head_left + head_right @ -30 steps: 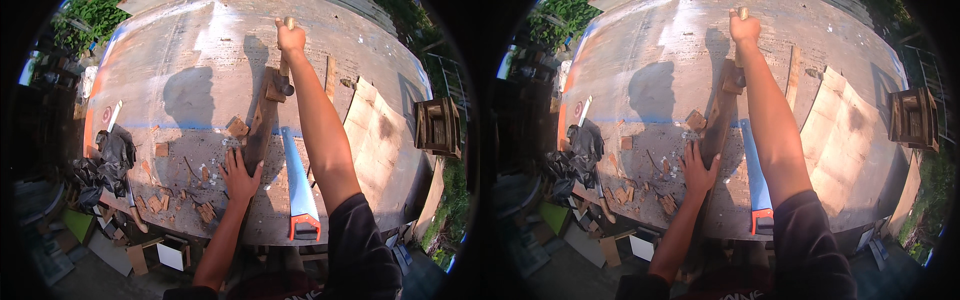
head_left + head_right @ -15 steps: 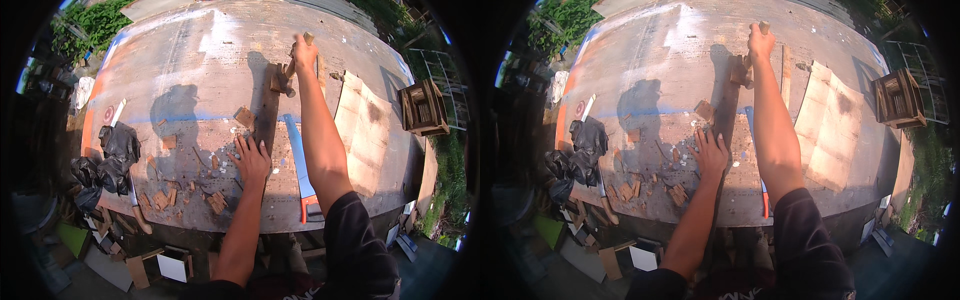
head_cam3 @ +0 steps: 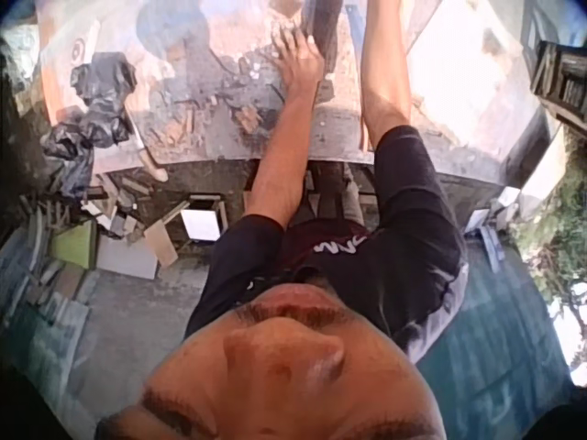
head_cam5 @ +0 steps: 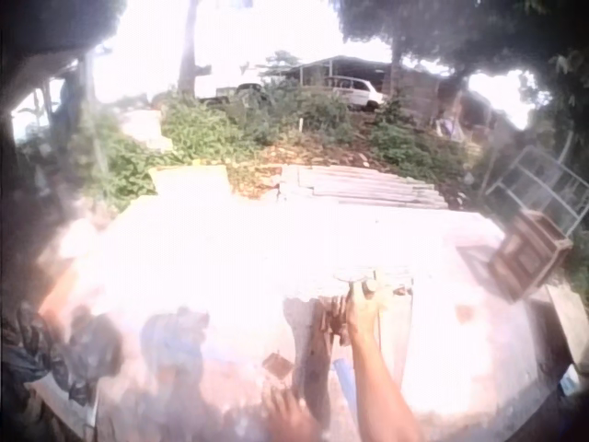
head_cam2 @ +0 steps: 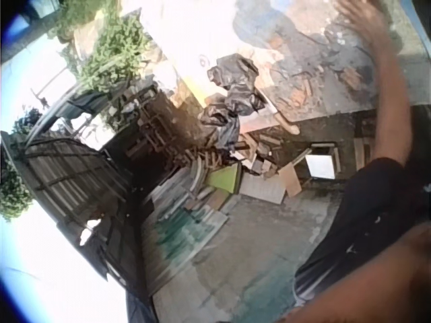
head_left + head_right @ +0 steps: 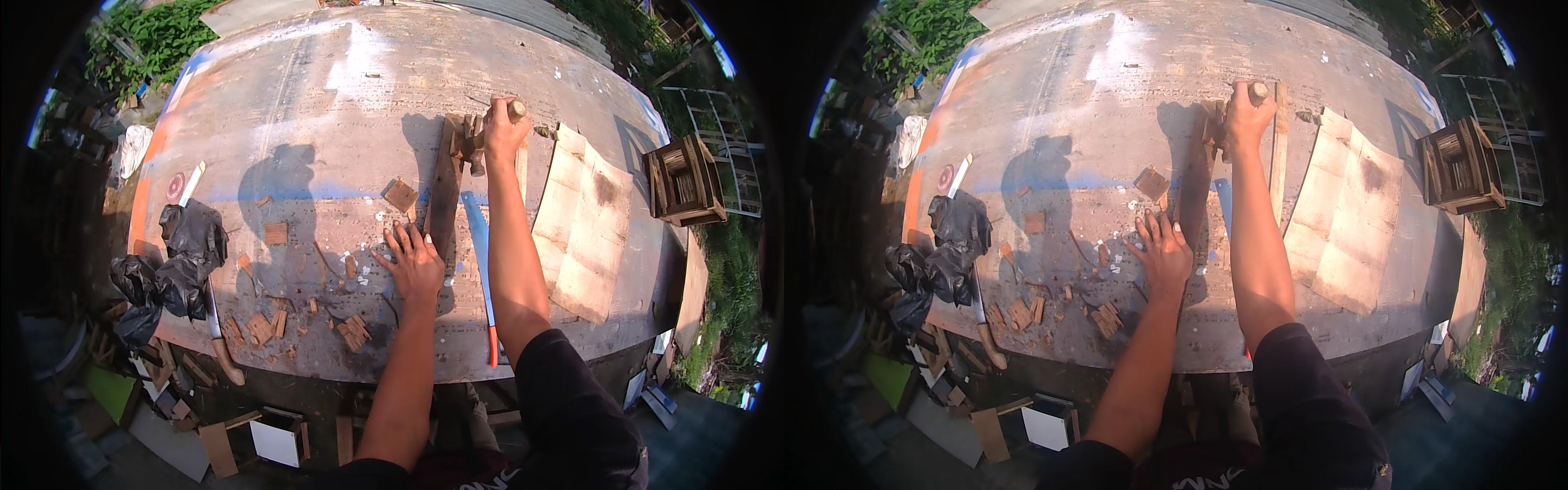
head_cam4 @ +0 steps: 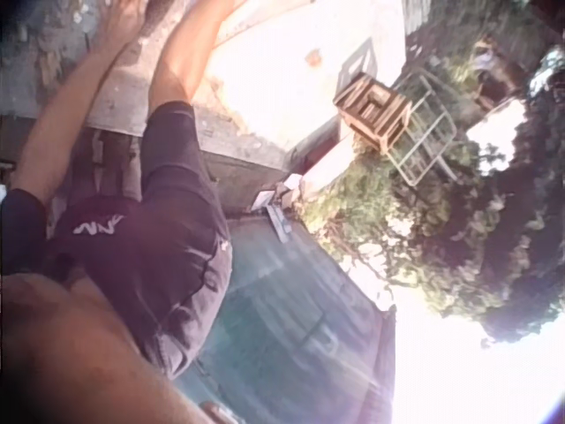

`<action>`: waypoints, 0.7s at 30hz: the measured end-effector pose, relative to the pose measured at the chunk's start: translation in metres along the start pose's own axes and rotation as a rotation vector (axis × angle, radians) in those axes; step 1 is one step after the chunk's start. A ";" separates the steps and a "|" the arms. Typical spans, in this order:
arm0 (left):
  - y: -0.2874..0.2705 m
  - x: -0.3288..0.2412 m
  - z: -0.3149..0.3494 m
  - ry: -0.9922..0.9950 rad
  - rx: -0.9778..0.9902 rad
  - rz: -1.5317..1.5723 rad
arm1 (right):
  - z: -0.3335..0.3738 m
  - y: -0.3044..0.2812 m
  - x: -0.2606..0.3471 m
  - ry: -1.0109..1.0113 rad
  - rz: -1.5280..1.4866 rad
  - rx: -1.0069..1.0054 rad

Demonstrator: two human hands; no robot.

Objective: The person uses a hammer to remove nails from a wooden pallet and then splits the planks into smaller pieces. The person repeatedly hammers and separates the wood, producing small offcuts on the work surface.

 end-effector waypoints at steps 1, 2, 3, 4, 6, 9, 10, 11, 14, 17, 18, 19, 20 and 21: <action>-0.002 -0.008 -0.002 0.004 -0.008 0.013 | 0.016 -0.015 -0.003 -0.115 -0.010 0.054; -0.005 -0.008 -0.001 0.006 -0.006 0.016 | 0.039 -0.033 -0.010 -0.217 -0.016 0.102; -0.007 -0.002 0.002 -0.004 -0.008 0.012 | 0.072 -0.037 -0.002 -0.172 -0.028 0.066; -0.005 0.001 -0.001 -0.057 0.010 0.005 | 0.095 -0.039 0.006 -0.127 -0.054 0.048; -0.004 0.003 0.003 -0.083 -0.021 0.112 | 0.121 -0.048 0.021 -0.115 -0.095 0.114; -0.003 0.008 0.005 -0.085 -0.202 0.347 | 0.127 -0.060 0.071 -0.129 -0.085 0.206; -0.004 0.018 0.011 -0.081 -0.224 0.422 | 0.133 -0.070 0.090 -0.103 -0.109 0.254; -0.008 0.023 0.007 -0.059 -0.258 0.510 | 0.137 -0.076 0.117 -0.046 -0.174 0.287; -0.013 0.054 0.045 0.131 -0.222 0.537 | 0.158 -0.114 0.154 0.026 -0.161 0.404; -0.037 0.067 0.112 0.262 -0.163 0.486 | 0.194 -0.145 0.162 0.265 -0.080 0.337; -0.046 0.066 0.139 0.215 -0.157 0.380 | 0.206 -0.155 0.159 0.332 -0.053 0.286; -0.055 0.063 0.155 0.174 -0.166 0.280 | 0.217 -0.168 0.153 0.367 -0.075 0.268; -0.057 0.071 0.171 0.118 -0.089 0.228 | 0.232 -0.176 0.155 0.405 -0.077 0.209; -0.055 0.077 0.179 0.065 -0.020 0.186 | 0.237 -0.179 0.158 0.433 -0.076 0.154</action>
Point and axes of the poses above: each hand's wrist, its own z-axis away from the middle knuckle, its own y-axis out of the palm, x = y × z, the point moved 2 cm from there along -z, towards the middle knuckle, and after that the axes turned 2 degrees about -x, right-handed, at the moved point
